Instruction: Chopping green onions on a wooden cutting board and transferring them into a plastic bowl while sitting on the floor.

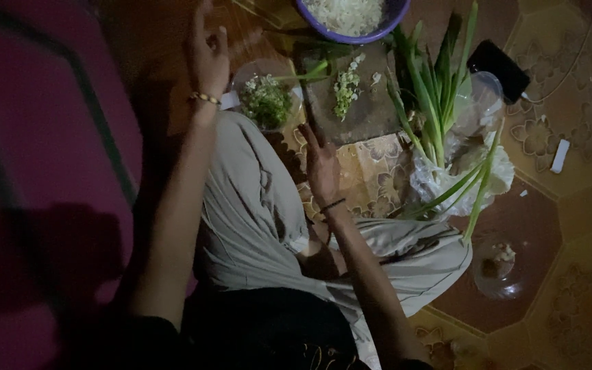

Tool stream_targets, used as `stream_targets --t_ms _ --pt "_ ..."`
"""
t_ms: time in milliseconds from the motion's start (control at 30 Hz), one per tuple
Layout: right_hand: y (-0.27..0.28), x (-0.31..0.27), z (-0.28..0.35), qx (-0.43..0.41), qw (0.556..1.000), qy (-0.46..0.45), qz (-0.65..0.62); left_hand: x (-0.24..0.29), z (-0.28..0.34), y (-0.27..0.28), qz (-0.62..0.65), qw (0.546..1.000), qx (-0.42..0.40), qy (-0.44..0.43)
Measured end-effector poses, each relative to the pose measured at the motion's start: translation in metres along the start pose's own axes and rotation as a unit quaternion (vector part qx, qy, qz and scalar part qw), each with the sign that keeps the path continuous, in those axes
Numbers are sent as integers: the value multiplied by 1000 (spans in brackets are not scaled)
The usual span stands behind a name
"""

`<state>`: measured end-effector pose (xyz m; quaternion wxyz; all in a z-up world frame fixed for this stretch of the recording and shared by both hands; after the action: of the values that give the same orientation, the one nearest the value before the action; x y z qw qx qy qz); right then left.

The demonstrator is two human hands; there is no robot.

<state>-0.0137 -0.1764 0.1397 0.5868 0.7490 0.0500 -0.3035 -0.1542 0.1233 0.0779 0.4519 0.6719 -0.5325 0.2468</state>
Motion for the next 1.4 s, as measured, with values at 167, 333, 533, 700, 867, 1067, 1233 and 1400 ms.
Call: stream_targets --t_ms 167,333,533,700,867,1067,1233,1400 --pt "-27 25 7 86 980 56 171 -130 23 -58 2 950 -286 123" --pt "-61 64 20 35 988 20 152 -95 47 -58 -96 882 -426 178" --pt "-79 100 36 43 982 63 173 -186 79 -110 -90 830 -497 234" --pt "-56 116 50 34 984 108 139 -179 85 -126 -88 842 -481 226" --pt "-9 123 66 -23 964 120 234 -185 84 -128 -85 860 -456 212" --pt "41 152 95 59 970 99 214 -195 73 -110 -82 876 -433 193" --pt "88 159 66 106 992 -42 57 -65 64 -72 -26 895 -420 148" --pt "89 190 40 106 991 -85 3 46 15 -66 -22 947 -315 -63"
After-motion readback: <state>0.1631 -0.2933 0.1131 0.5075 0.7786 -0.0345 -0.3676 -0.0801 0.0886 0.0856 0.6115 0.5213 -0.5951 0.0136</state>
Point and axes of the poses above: each hand's wrist, its own z-axis away from the middle knuckle, its own y-axis out of the back of the hand, x = y × z, the point moved 9 cm from there along -z, towards the middle knuckle, and after that the axes turned 3 degrees about z, right-handed, at the moved point
